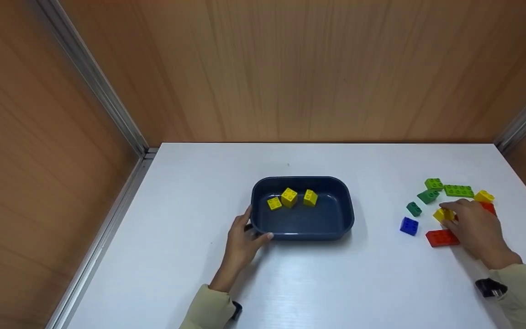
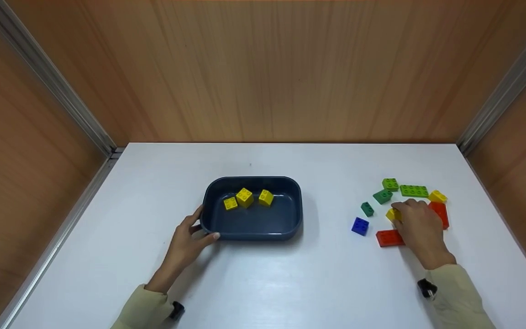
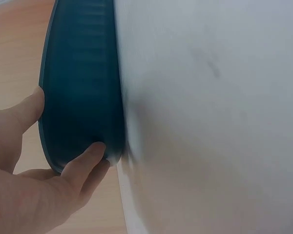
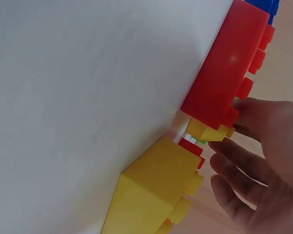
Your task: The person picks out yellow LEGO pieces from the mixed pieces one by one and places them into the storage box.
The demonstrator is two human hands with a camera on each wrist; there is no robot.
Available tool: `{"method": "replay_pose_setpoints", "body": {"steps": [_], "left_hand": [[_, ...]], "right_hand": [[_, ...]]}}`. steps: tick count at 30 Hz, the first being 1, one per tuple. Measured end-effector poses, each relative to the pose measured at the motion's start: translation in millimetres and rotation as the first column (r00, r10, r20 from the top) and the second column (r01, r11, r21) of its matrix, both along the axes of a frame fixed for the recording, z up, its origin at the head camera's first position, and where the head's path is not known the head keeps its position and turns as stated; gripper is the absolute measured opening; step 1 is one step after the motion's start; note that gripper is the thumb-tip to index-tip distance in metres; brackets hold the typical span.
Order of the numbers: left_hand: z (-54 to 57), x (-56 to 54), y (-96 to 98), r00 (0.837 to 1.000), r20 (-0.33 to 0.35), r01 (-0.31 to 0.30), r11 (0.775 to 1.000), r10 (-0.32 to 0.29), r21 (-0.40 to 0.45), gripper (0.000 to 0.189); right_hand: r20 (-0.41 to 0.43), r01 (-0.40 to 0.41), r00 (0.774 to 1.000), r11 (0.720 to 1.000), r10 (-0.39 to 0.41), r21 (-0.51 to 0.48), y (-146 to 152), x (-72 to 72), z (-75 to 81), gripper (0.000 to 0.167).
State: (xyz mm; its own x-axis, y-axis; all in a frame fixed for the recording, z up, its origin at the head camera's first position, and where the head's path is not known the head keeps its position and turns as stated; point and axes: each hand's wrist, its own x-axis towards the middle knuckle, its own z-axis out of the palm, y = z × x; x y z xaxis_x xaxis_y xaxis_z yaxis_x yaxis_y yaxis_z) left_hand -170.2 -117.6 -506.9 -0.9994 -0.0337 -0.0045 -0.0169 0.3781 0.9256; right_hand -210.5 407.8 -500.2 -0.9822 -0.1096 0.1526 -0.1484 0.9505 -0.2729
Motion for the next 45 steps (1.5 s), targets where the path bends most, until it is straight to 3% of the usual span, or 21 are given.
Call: {"method": "replay_pose_setpoints", "body": {"steps": [7,14,22,29,45], "left_hand": [[-1.1,1.4,-0.6,1.0,0.002,0.005,1.0,-0.005,0.0,0.092],[-0.6,1.7,-1.5,1.0,-0.013,0.014,1.0,-0.014,-0.006,0.09],[-1.3,0.3,-1.2,1.0,0.0,-0.005,1.0,0.005,-0.019,0.091],[-1.8,-0.2,-0.9,1.0,0.001,-0.009,1.0,0.009,-0.023,0.091],[0.5,-1.1,-1.1,1.0,-0.018,0.009,0.999,-0.01,-0.031,0.091]], "right_hand": [[-0.007,0.019,1.0,1.0,-0.019,-0.022,-1,1.6,1.8,0.048],[-0.103,0.008,0.995,1.0,-0.006,0.018,-10,2.8,10.9,0.045],[-0.226,-0.036,0.973,0.998,0.047,0.048,-36,-0.7,27.7,0.045],[-0.302,-0.133,0.941,0.988,0.151,0.079,-60,-7.0,36.9,0.043],[-0.243,-0.218,0.94,0.97,0.239,0.111,-109,-17.6,49.1,0.04]]}}
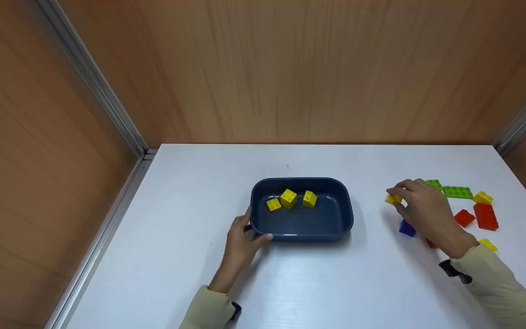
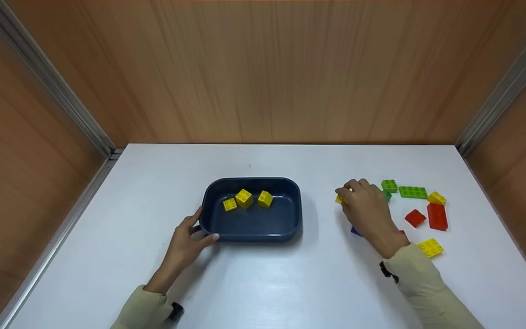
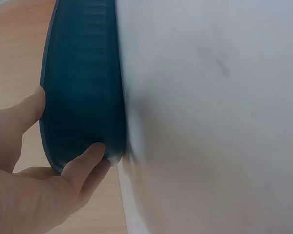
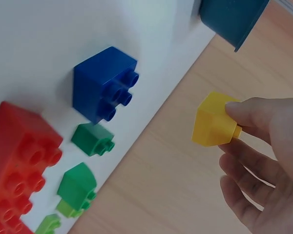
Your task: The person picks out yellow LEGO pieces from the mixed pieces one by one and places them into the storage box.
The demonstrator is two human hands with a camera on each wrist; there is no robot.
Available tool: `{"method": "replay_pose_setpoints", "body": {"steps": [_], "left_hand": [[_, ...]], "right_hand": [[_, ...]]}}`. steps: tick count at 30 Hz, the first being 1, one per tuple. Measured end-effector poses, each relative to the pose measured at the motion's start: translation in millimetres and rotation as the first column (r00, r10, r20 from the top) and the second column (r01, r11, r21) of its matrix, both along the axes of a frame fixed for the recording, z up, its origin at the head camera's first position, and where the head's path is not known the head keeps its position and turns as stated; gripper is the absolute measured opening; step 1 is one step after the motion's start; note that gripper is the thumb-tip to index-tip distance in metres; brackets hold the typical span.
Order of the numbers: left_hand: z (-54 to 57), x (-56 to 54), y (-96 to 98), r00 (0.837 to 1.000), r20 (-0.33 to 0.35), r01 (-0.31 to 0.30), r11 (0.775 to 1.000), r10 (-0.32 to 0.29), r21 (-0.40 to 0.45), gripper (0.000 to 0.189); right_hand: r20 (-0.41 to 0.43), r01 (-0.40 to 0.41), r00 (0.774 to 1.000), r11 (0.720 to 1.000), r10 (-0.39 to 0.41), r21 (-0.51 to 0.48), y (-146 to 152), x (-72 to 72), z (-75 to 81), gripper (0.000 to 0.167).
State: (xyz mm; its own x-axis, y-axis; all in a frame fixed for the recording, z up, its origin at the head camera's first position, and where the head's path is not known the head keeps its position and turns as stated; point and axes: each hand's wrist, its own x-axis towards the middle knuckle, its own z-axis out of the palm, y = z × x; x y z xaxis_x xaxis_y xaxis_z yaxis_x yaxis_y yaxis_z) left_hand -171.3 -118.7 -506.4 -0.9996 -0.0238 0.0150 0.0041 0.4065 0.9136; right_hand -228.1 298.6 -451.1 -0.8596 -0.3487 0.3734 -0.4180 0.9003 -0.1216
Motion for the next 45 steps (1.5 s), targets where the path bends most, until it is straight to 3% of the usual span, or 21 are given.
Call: {"method": "replay_pose_setpoints", "body": {"steps": [8,17,30,45], "left_hand": [[2.6,-0.7,0.7,1.0,0.014,-0.014,1.0,0.014,-0.006,0.089],[0.1,-1.2,-0.3,1.0,0.003,-0.009,1.0,0.009,-0.004,0.09],[-0.7,1.5,-0.5,1.0,0.005,-0.005,1.0,0.005,0.001,0.091],[-1.1,0.9,-2.0,1.0,-0.019,0.015,1.0,-0.015,-0.006,0.091]], "right_hand": [[-0.029,-0.053,0.998,0.999,0.053,0.007,-21,-6.7,5.1,0.036],[-0.001,-0.105,0.994,0.994,0.105,0.01,-45,-11.9,12.2,0.032],[-0.057,-0.189,0.98,0.981,0.191,0.037,-84,-19.1,14.6,0.031],[0.02,-0.279,0.96,0.958,0.279,0.057,-127,-26.1,22.2,0.027]]}}
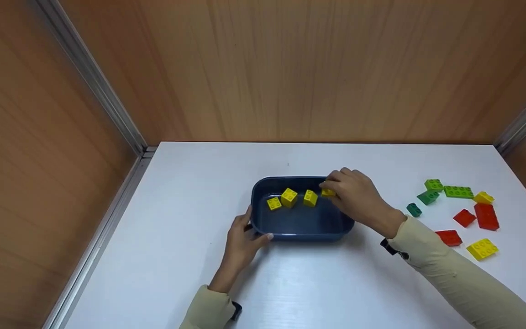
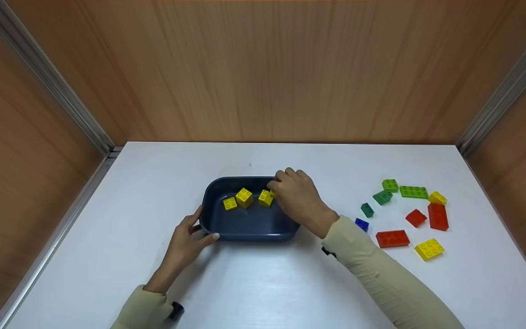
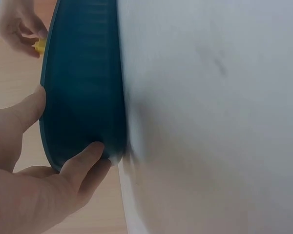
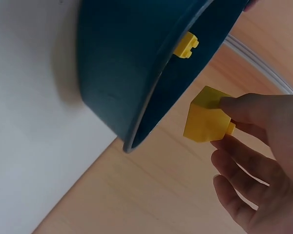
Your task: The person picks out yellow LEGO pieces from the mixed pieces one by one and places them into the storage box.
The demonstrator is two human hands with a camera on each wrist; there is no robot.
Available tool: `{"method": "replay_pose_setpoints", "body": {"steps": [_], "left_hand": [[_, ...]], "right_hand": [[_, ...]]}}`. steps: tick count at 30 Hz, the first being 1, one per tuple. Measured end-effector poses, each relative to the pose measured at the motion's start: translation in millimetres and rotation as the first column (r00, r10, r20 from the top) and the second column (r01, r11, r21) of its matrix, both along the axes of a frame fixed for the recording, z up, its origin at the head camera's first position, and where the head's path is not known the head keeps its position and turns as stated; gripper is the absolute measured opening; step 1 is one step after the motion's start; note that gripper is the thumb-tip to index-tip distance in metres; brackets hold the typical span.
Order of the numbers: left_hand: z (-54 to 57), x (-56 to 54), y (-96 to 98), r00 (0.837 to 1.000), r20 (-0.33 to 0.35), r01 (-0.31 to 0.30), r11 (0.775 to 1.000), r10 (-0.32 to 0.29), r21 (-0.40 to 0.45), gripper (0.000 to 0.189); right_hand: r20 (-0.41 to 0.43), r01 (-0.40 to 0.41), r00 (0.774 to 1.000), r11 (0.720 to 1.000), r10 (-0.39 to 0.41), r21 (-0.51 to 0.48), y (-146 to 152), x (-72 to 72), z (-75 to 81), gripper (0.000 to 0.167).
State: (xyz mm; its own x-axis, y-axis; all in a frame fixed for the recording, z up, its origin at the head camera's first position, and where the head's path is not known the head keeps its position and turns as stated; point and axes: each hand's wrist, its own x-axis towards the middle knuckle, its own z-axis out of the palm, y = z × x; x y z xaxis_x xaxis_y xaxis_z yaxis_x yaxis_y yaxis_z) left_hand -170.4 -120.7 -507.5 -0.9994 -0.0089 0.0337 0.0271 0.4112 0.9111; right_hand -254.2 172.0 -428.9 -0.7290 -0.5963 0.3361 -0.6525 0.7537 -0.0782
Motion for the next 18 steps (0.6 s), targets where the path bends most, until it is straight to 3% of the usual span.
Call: {"method": "replay_pose_setpoints", "body": {"steps": [10,18], "left_hand": [[0.0,-0.7,-0.1,1.0,0.021,-0.005,1.0,0.005,0.002,0.091],[0.4,-1.1,1.6,1.0,0.029,-0.008,0.999,0.007,0.051,0.093]], "right_hand": [[0.026,-0.045,0.999,0.994,0.042,0.097,-25,-1.9,7.1,0.03],[0.037,-0.124,0.992,0.981,0.119,0.149,-46,-4.7,6.7,0.024]]}}
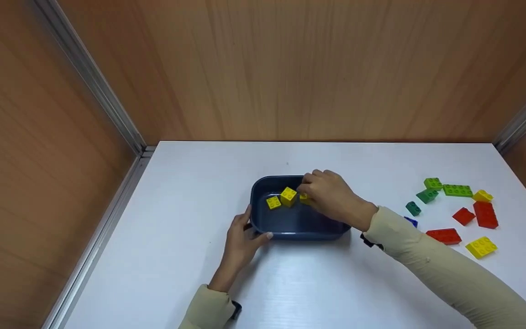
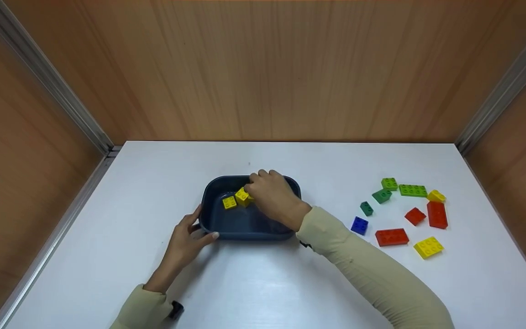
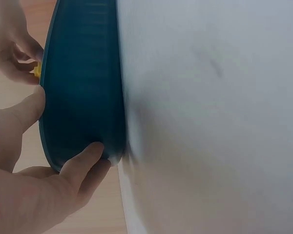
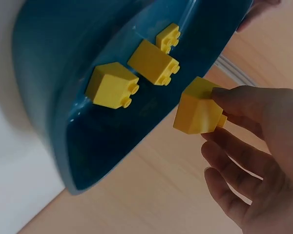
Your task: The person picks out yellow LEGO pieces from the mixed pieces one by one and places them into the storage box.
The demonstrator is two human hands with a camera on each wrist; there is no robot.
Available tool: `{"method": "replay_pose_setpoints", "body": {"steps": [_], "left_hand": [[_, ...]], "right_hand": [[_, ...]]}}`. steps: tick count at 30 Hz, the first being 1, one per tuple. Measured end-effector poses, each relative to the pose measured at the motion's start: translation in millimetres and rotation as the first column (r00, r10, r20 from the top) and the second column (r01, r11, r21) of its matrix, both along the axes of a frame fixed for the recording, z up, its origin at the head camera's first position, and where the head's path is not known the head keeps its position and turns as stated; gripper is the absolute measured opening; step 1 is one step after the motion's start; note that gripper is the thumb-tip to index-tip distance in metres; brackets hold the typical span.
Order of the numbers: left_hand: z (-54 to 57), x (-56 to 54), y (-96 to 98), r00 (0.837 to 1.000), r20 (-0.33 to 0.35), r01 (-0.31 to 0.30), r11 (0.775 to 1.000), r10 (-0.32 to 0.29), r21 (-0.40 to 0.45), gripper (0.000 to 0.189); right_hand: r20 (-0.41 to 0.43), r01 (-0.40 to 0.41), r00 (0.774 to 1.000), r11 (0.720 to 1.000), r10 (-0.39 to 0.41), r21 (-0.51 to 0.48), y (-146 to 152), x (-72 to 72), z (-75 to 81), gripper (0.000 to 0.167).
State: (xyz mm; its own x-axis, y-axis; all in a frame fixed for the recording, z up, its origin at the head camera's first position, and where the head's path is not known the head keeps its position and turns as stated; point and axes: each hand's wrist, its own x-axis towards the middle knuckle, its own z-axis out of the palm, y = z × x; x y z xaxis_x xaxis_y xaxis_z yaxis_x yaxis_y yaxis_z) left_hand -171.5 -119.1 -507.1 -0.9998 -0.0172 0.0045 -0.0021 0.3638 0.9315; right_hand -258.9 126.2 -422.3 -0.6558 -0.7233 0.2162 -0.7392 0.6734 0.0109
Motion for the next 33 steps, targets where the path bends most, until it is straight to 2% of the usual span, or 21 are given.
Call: {"method": "replay_pose_setpoints", "body": {"steps": [8,16,24,27,33], "left_hand": [[1.1,-0.5,1.2,1.0,0.016,-0.02,1.0,0.02,-0.009,0.091],[0.3,0.7,1.3,1.0,0.011,-0.024,0.999,0.025,-0.038,0.091],[0.0,-0.1,-0.2,1.0,0.003,-0.016,0.999,0.016,-0.042,0.091],[0.0,-0.9,0.2,1.0,0.013,-0.025,0.999,0.025,-0.047,0.091],[0.1,-1.7,0.3,1.0,0.011,-0.028,0.999,0.029,-0.043,0.091]], "right_hand": [[0.001,-0.071,0.997,0.997,0.071,0.035,-18,-5.1,-3.3,0.028],[0.057,-0.115,0.992,0.986,0.109,0.121,-34,-4.8,-9.7,0.027],[0.021,-0.144,0.99,0.974,0.142,0.176,-49,-1.9,-19.9,0.025],[0.031,-0.145,0.989,0.969,0.142,0.198,-53,-1.1,-22.6,0.025],[0.073,-0.184,0.982,0.965,0.173,0.187,-55,-0.2,-29.1,0.02]]}}
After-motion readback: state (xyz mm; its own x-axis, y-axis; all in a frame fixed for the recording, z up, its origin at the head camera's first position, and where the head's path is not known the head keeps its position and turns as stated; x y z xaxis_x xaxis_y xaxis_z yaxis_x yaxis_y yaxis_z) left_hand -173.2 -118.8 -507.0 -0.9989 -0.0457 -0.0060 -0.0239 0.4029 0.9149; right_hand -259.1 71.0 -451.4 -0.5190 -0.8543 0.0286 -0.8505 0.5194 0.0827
